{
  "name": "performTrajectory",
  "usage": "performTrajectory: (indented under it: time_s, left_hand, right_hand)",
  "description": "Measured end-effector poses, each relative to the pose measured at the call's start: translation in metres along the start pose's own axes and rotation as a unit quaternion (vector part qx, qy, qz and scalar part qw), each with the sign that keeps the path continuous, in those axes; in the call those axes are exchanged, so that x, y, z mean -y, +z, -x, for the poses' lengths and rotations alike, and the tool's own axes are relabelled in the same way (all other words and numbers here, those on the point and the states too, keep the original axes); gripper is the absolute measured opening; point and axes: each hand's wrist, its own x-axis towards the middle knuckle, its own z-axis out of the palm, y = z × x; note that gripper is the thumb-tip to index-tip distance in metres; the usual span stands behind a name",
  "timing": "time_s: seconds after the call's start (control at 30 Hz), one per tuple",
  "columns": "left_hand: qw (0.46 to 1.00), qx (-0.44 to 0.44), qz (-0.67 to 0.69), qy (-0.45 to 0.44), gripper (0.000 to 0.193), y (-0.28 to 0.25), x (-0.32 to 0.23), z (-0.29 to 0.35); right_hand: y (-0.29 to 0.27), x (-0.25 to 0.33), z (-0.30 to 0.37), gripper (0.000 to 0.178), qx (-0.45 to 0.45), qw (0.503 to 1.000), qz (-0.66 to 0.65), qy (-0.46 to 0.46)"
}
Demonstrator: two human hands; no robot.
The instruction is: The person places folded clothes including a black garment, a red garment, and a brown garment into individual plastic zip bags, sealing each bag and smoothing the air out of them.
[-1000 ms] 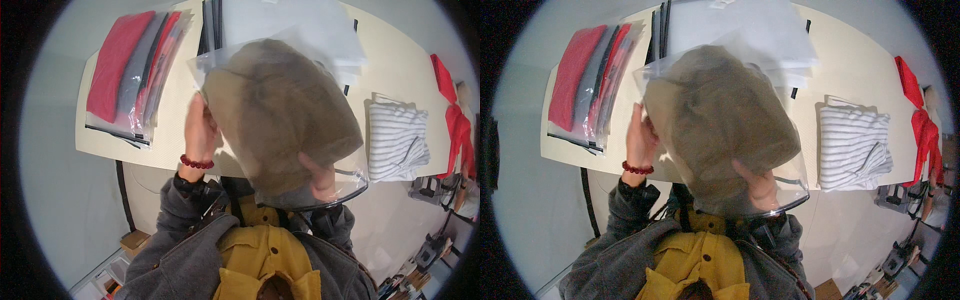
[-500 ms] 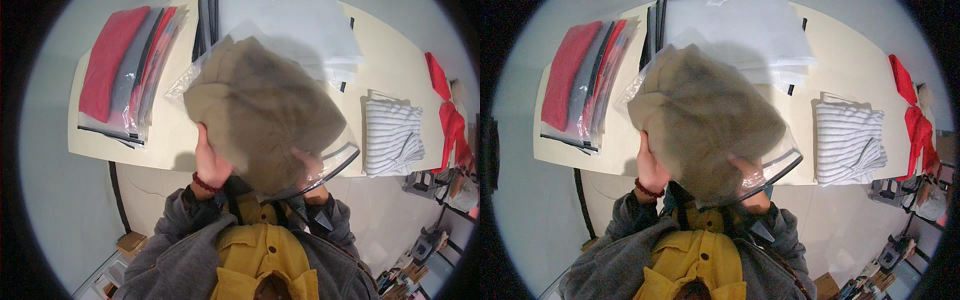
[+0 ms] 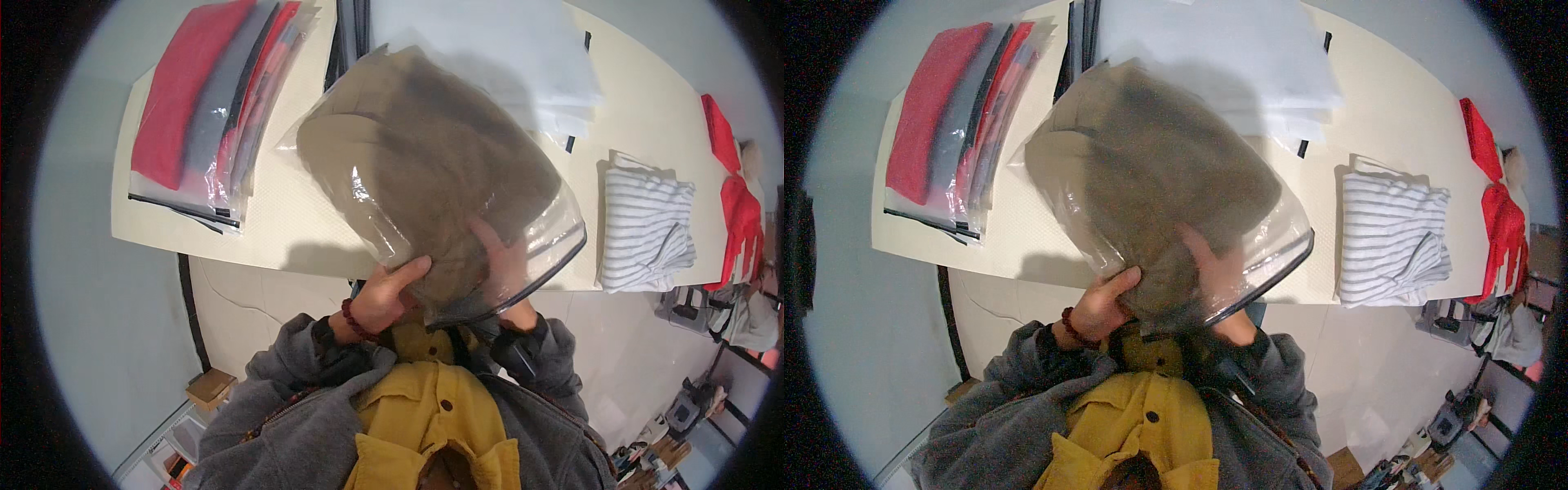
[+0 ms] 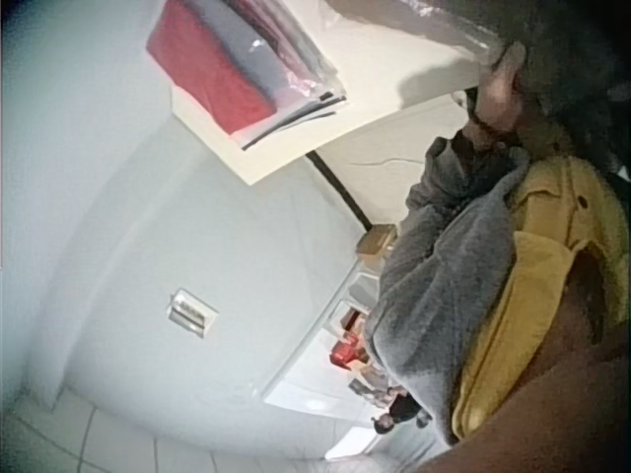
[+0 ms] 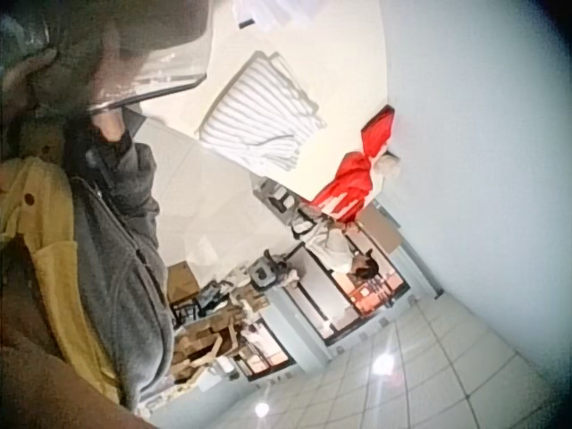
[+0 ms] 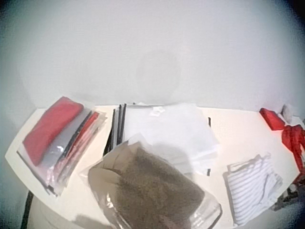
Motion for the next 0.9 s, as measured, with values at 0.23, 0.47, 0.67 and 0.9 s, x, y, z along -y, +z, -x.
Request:
performTrajectory:
  time_s: [0.23, 0.47, 0.67, 0.9]
  left_hand:
    - [0.851, 0.091, -0.489, -0.171, 0.035, -0.011, -0.047, 0.018]
    - [0.802, 0.086, -0.563, 0.178, 0.021, 0.024, -0.127, 0.059]
    - [0.539, -0.066, -0.722, 0.429, 0.034, -0.006, -0.204, -0.03]
    - [0.537, -0.059, -0.8, 0.26, 0.055, -0.023, -0.246, -0.113]
  right_hand:
    - [-0.045, 0.042, -0.012, 0.037, 0.016, 0.939, 0.231, 0.254]
    - [-0.028, 0.056, 0.006, 0.038, 0.182, 0.87, 0.44, -0.132]
    - [0.02, 0.053, -0.016, 0.062, 0.11, 0.722, 0.563, -0.387]
    - [0.063, 0.042, -0.023, 0.086, 0.262, 0.742, 0.482, -0.386]
